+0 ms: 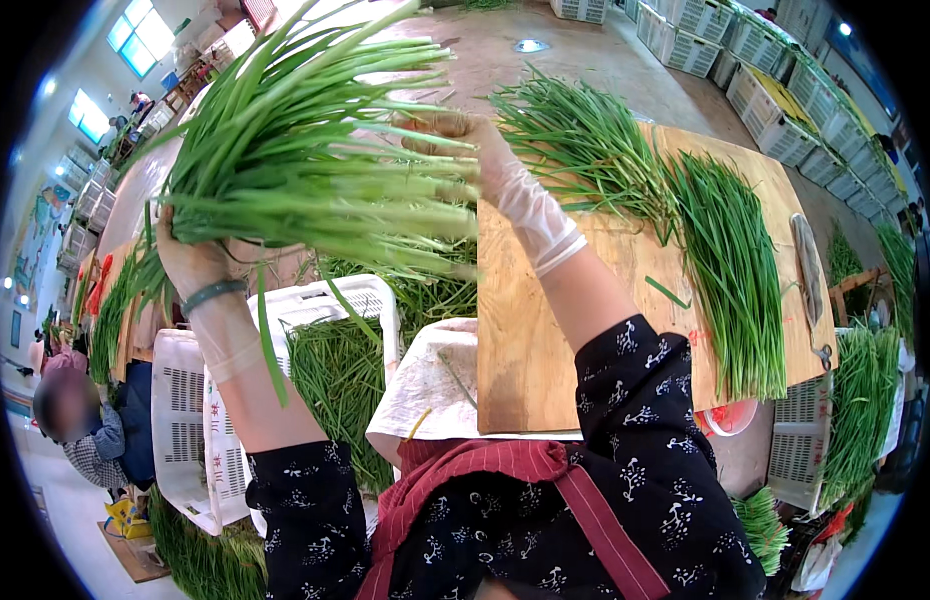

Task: The person picks up bunches of green onions from a crate, trims off yellowed or damaged leaves by hand, and arranges the cleaned bunches on a wooden table.

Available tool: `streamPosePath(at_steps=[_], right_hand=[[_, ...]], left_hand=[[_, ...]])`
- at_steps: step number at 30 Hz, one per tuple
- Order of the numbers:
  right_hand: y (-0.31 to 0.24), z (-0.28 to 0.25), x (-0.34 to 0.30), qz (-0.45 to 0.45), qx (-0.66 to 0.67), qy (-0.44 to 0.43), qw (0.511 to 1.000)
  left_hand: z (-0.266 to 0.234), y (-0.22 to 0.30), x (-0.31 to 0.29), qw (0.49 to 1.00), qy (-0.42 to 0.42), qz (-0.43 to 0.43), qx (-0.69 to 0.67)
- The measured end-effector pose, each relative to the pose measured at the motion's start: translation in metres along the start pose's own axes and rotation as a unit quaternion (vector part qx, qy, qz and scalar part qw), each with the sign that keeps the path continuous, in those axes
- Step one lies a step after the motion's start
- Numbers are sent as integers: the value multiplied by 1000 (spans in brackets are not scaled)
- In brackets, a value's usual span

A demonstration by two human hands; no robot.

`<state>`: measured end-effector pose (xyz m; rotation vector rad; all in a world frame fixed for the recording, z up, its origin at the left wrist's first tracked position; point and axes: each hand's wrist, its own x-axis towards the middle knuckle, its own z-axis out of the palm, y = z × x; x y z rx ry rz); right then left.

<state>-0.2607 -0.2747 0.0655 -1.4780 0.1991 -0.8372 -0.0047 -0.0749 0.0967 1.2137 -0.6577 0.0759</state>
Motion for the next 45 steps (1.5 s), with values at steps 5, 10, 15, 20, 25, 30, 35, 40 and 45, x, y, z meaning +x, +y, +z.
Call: streamPosePath(at_steps=[5,10,15,20,25,30,35,40,45], right_hand=[[10,9,-18,8,-51,18,999],[15,8,-29,-76,-142,-13,987],[20,39,-25,-175,-364,53,913],[47,51,-14,-186,-282,52,940],[39,36,-23,-226,-374,83,895],[73,-39,-20,121,-262,271,918],[86,14,-16,72,-473,-9,878],[63,86,-3,261,229,-113,931],[93,110,-3,190,365,-149,899]], left_hand=[[-18,4,-14,969,6,-140,-206],[-22,16,-34,956,85,-169,-223],[-45,-7,-27,956,77,-170,-225],[-53,-17,-29,938,129,-200,-254],[-75,-8,-40,940,112,-199,-252],[-85,-15,-38,951,120,-193,-211],[-126,-38,-43,959,120,-161,-199],[-93,-24,-62,945,119,-176,-248],[-153,-76,-56,982,174,11,-68]])
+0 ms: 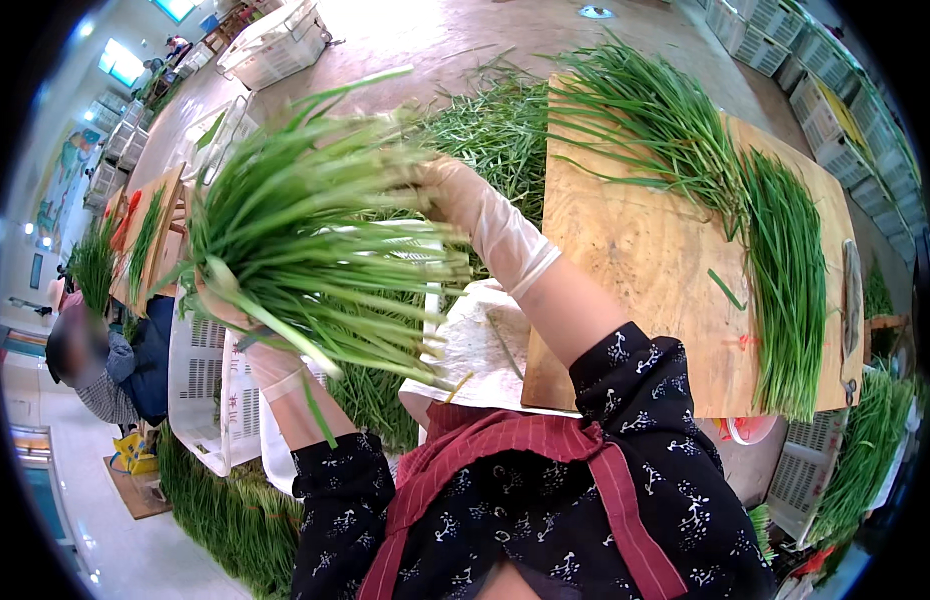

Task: The person picks up bunches of green onions from a crate, trims off yellowed or damaged leaves by hand, and arranges the cleaned bunches on a wooden table.

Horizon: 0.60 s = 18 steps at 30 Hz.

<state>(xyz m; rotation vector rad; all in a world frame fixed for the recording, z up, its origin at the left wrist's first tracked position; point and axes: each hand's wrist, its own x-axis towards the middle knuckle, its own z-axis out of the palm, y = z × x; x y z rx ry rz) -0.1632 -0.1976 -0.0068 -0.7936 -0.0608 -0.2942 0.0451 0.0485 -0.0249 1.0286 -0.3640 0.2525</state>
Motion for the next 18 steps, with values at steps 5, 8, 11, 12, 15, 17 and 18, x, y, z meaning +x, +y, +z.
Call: streamPosePath(at_steps=[5,8,11,12,15,17,18], right_hand=[[-3,-3,-27,21,-273,37,961],[-2,9,-44,36,-434,25,900],[-14,19,-67,108,-466,-8,878],[-21,9,-76,105,-466,4,879],[-43,-26,-94,107,-500,46,858],[-48,-47,-100,115,-453,119,876],[-49,-53,-102,117,-427,156,883]], left_hand=[[25,45,-26,960,-67,-219,-164],[18,57,-25,942,-179,-179,-220],[5,55,-19,934,-193,-84,-288],[14,45,-13,861,-316,-126,-379],[30,57,4,678,-500,-170,-512],[30,59,-1,722,-442,-150,-511],[32,57,-1,725,-435,-150,-513]])
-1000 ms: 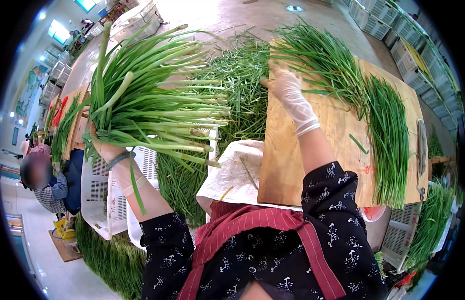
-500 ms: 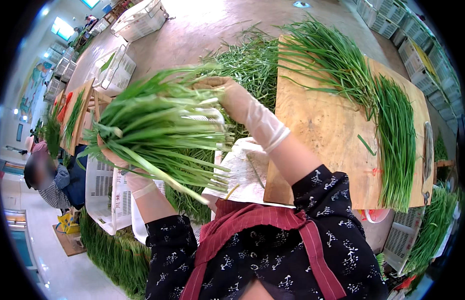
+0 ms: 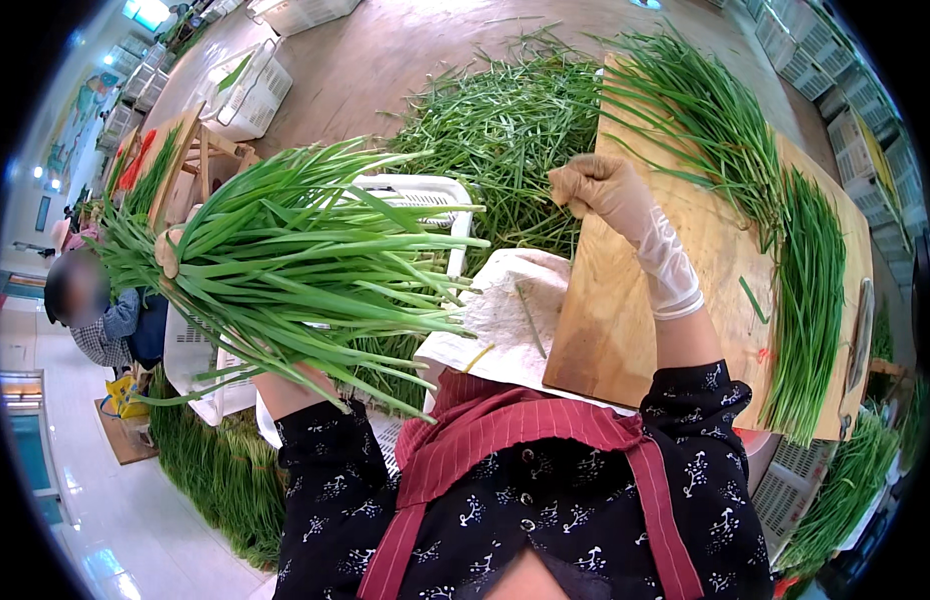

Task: The person picks up bunches of green onions from a crate, trims off yellowed or damaged leaves by hand, and arranges the cleaned bunches on a wooden table.

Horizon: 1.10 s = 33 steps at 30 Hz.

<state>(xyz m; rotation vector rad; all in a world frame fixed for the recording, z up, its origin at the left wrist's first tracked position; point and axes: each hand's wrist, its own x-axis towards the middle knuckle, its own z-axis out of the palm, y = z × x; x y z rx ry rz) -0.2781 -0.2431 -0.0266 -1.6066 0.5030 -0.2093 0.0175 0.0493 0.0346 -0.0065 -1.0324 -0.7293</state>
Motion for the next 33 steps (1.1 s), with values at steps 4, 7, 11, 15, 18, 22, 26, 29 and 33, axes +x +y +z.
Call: streamPosePath(at_steps=[4,7,11,15,18,22,26,29,33], right_hand=[[-47,48,10,-217,-69,-73,971],[-54,76,30,-162,-132,-88,974],[-70,101,38,-151,-65,-182,969],[-54,76,34,-106,52,-115,986],[-37,53,29,-185,214,-58,957],[-20,27,32,-50,-165,-2,985],[-30,49,22,-179,-102,-35,978],[-68,102,4,-259,-105,-54,958],[-56,126,5,-240,45,-49,968]], left_hand=[[15,20,-7,999,12,22,26],[17,23,-5,999,19,32,28],[32,37,-8,997,31,48,46],[13,25,-15,997,47,45,38],[38,43,-22,995,50,58,63],[32,35,-18,996,52,54,57],[25,29,-22,995,59,66,47],[28,32,-19,998,31,27,57],[24,36,-5,997,-8,-22,69]])
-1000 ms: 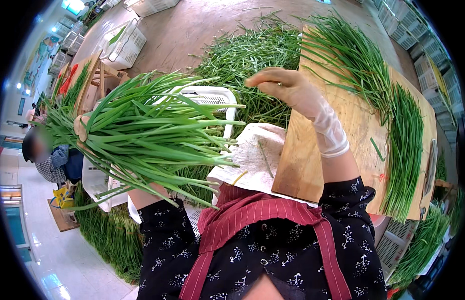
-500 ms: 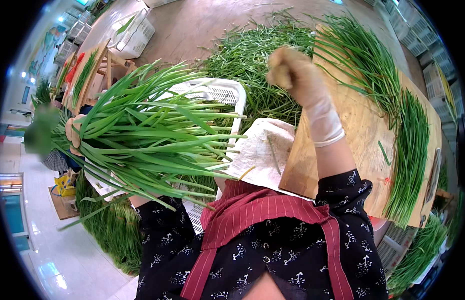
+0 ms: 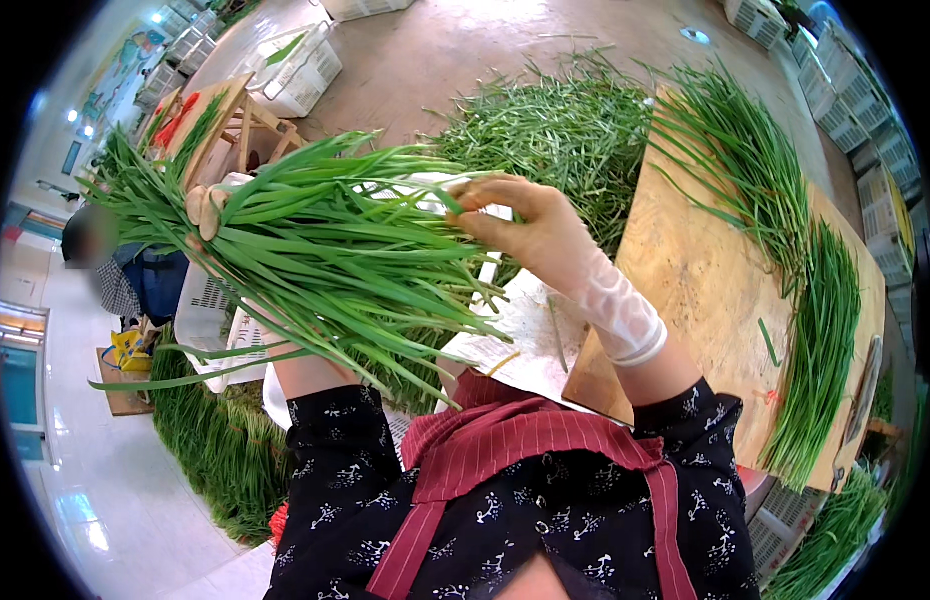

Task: The person picks up bunches of green onions from a crate, trims off yellowed or damaged leaves by hand, and arranges the cleaned bunches on a wooden table.

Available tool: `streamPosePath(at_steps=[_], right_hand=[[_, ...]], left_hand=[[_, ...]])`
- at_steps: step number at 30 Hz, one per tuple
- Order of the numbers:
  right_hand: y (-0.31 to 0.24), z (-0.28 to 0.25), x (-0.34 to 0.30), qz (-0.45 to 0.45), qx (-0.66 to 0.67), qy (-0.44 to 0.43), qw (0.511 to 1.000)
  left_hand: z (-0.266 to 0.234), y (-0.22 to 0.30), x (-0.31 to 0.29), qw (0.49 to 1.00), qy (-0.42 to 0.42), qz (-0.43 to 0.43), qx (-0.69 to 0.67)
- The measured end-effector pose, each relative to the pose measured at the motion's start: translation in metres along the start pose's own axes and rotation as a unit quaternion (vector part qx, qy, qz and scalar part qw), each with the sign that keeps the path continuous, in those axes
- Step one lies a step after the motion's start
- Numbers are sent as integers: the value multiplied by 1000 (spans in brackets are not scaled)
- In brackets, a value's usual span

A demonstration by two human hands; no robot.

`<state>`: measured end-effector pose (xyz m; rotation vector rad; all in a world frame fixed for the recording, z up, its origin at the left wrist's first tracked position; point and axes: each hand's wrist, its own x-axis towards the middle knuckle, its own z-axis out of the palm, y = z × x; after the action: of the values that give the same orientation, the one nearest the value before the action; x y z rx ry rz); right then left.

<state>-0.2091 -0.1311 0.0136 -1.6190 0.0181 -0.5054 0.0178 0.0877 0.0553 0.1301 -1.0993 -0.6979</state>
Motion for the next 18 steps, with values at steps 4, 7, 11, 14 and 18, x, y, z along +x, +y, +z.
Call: streamPosePath(at_steps=[4,7,11,14,18], right_hand=[[8,-47,-17,20,-181,13,983],[24,-114,-55,46,-497,-20,867],[-15,-162,-128,145,-388,136,900],[-45,-176,-181,170,-415,232,863],[-70,-189,-245,157,-356,340,856]], left_hand=[[-5,35,0,982,72,-161,-62],[-21,84,32,865,263,-423,61],[41,-11,56,800,481,0,359],[51,-58,99,773,457,23,440],[19,-90,143,902,317,-16,293]])
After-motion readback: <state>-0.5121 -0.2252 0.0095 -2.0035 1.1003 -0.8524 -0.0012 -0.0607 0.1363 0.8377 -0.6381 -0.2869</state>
